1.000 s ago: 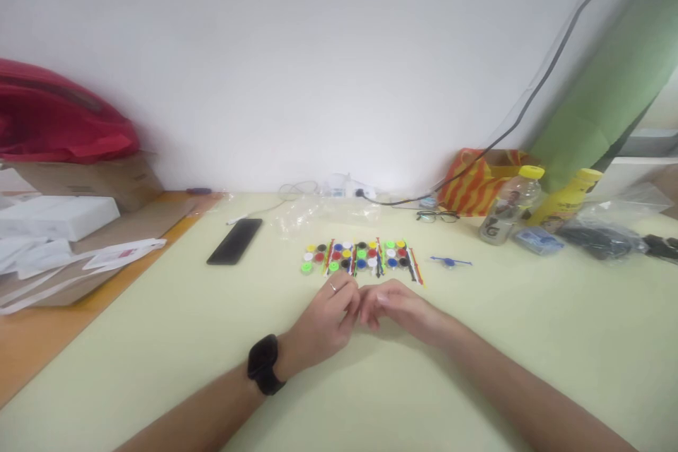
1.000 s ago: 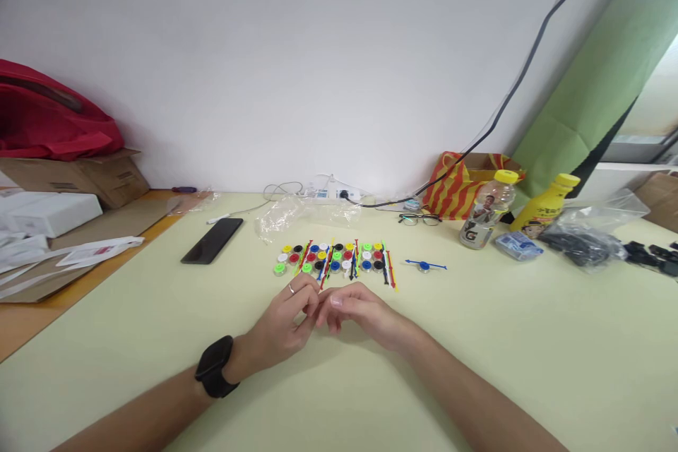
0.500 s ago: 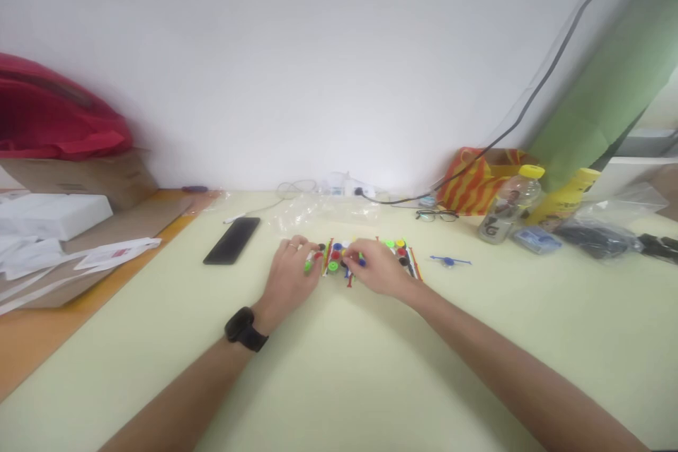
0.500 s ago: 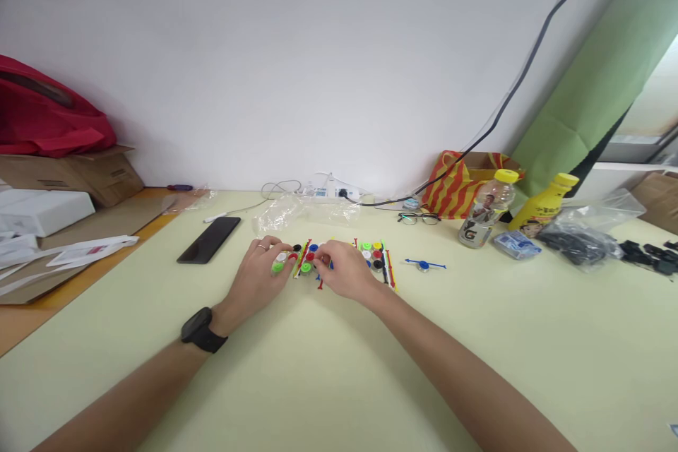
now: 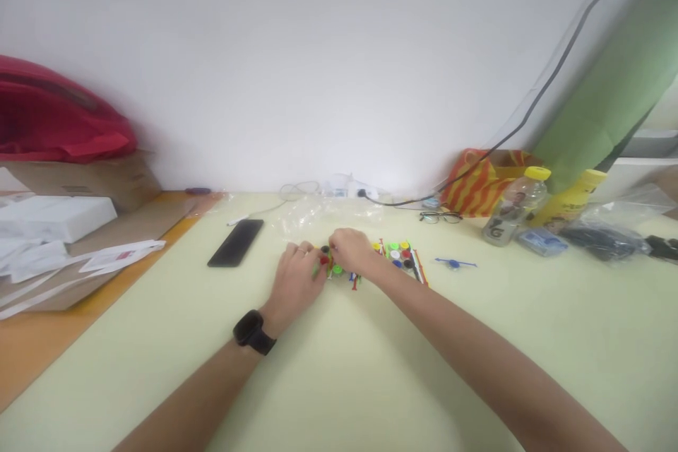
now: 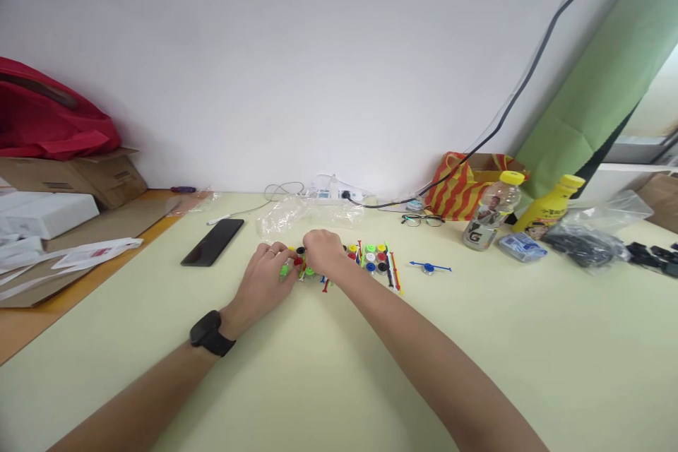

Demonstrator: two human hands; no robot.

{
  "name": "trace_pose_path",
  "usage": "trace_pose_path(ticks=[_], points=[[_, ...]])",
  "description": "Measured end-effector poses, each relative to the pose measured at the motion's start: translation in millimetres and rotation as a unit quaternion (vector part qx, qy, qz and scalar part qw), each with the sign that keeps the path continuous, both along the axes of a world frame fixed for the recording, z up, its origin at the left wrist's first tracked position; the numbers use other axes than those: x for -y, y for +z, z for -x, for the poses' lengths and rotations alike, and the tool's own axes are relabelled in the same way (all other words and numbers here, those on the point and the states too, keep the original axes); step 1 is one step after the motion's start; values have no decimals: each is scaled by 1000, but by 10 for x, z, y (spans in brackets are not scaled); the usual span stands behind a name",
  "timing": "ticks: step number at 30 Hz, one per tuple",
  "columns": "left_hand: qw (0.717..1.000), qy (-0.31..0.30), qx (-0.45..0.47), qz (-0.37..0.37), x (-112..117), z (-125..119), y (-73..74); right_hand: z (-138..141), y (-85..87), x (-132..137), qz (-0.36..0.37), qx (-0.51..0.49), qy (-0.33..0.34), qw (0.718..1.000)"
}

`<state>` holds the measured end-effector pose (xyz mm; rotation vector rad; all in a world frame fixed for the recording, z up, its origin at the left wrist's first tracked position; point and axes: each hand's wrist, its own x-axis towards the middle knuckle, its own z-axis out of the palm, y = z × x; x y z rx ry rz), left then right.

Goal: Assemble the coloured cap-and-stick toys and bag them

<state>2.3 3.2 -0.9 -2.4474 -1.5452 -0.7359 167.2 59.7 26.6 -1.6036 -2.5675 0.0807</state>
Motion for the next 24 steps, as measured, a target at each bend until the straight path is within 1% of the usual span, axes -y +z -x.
trace_pose_path(ticks=[5,10,13,16,17,19,20,21,24], points=[[1000,-7,2,-1,-30,24,-32,58,-5,32,-13,37,19,999],[1000,-8,19,-6,-4,18,-18,30,6,84,-48,39,39,997],[999,-16,46,-20,39,-15,25,-87,91,89,-79,27,39,996],[995,-27,84,-35,88,-53,85,-306,199,101,-115,-1,29,993],[994,-33,100,-33,105,-65,102,-398,228,121,-128,-25,25,991],[989,-50,138,-21,144,-92,122,-597,264,202,-140,-148,31,978],[985,-59,161,-7,167,-108,126,-695,270,268,-123,-212,40,969],[980,-69,187,10,193,-128,125,-787,269,351,-98,-271,40,957],[954,-126,256,91,284,-212,110,-998,226,667,29,-404,27,914]])
